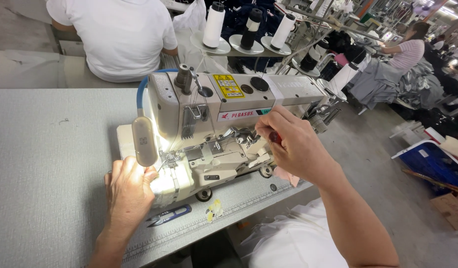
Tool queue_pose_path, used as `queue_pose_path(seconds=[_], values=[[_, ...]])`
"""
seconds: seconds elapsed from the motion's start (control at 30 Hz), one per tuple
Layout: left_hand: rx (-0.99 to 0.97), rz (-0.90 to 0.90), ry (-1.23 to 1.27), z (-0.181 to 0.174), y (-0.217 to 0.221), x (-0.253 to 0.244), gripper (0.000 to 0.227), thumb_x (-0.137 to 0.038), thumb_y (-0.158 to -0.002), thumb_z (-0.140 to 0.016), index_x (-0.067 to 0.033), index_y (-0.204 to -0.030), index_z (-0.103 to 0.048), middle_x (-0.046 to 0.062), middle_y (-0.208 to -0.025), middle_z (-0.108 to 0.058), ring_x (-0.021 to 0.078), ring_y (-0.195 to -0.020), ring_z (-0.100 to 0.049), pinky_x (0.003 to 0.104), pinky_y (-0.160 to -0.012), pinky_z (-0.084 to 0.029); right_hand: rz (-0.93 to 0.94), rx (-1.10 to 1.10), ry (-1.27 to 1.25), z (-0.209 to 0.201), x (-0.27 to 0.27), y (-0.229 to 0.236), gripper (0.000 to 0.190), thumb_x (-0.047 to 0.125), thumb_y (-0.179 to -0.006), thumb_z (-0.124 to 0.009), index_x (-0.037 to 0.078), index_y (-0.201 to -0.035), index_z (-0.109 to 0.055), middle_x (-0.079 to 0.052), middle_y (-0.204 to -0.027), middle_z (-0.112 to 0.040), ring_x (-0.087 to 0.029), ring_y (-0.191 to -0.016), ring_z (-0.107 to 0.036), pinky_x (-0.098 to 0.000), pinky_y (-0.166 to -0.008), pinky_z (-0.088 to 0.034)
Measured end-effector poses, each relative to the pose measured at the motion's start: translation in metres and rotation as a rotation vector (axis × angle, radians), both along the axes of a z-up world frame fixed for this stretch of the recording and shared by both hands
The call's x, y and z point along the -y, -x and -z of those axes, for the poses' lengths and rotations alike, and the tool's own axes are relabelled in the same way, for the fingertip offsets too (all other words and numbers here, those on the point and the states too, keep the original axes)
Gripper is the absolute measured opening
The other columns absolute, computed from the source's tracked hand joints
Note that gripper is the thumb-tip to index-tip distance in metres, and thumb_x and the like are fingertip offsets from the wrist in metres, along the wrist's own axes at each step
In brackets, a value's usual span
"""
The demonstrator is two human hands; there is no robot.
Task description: The person threads a sewing machine by hand, guiding the thread through the tension assembly and needle area. They use a red-handled screwdriver to adjust a screw on the machine's tension mechanism and later use scissors to cut the thread.
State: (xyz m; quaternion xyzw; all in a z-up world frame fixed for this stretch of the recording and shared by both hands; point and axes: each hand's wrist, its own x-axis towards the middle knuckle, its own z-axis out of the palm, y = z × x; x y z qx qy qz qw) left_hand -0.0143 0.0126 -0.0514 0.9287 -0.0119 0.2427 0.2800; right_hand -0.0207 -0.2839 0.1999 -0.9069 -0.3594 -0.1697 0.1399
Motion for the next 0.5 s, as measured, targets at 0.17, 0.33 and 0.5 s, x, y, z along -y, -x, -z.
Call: queue_pose_path(seconds=[0.17, 0.33, 0.5], values=[[-0.017, 0.004, 0.0, -0.0043, 0.0017, 0.0001, 0.019, -0.028, -0.093, -0.064, -0.0094, -0.091, -0.063, 0.003, -0.099, -0.063, 0.0294, -0.102, -0.056, 0.046, -0.082, -0.042, -0.052, 0.034, 0.005, -0.0027, -0.0063, 0.0037, 0.021, -0.015, -0.088, -0.059, 0.003, -0.098, -0.06, -0.005, -0.091, -0.054, -0.013, -0.065, -0.049, -0.0239, -0.054, -0.042], [0.011, 0.004, 0.002, -0.0053, 0.0027, 0.0003, 0.017, -0.026, -0.09, -0.067, -0.0102, -0.092, -0.064, 0.003, -0.099, -0.062, 0.0295, -0.102, -0.055, 0.046, -0.082, -0.04, -0.065, 0.106, 0.058, 0.0001, -0.008, 0.0019, 0.013, -0.008, -0.092, -0.069, 0.001, -0.098, -0.062, -0.007, -0.094, -0.059, -0.013, -0.063, -0.056, -0.0227, -0.057, -0.052], [-0.004, 0.0, -0.041, -0.0062, 0.003, -0.0001, 0.018, -0.027, -0.091, -0.069, -0.0107, -0.095, -0.065, 0.003, -0.103, -0.063, 0.0283, -0.101, -0.056, 0.044, -0.079, -0.042, -0.052, 0.109, 0.077, 0.0027, -0.0076, 0.0002, 0.012, -0.005, -0.091, -0.072, 0.002, -0.096, -0.064, -0.006, -0.094, -0.061, -0.012, -0.061, -0.061, -0.021, -0.058, -0.057]])
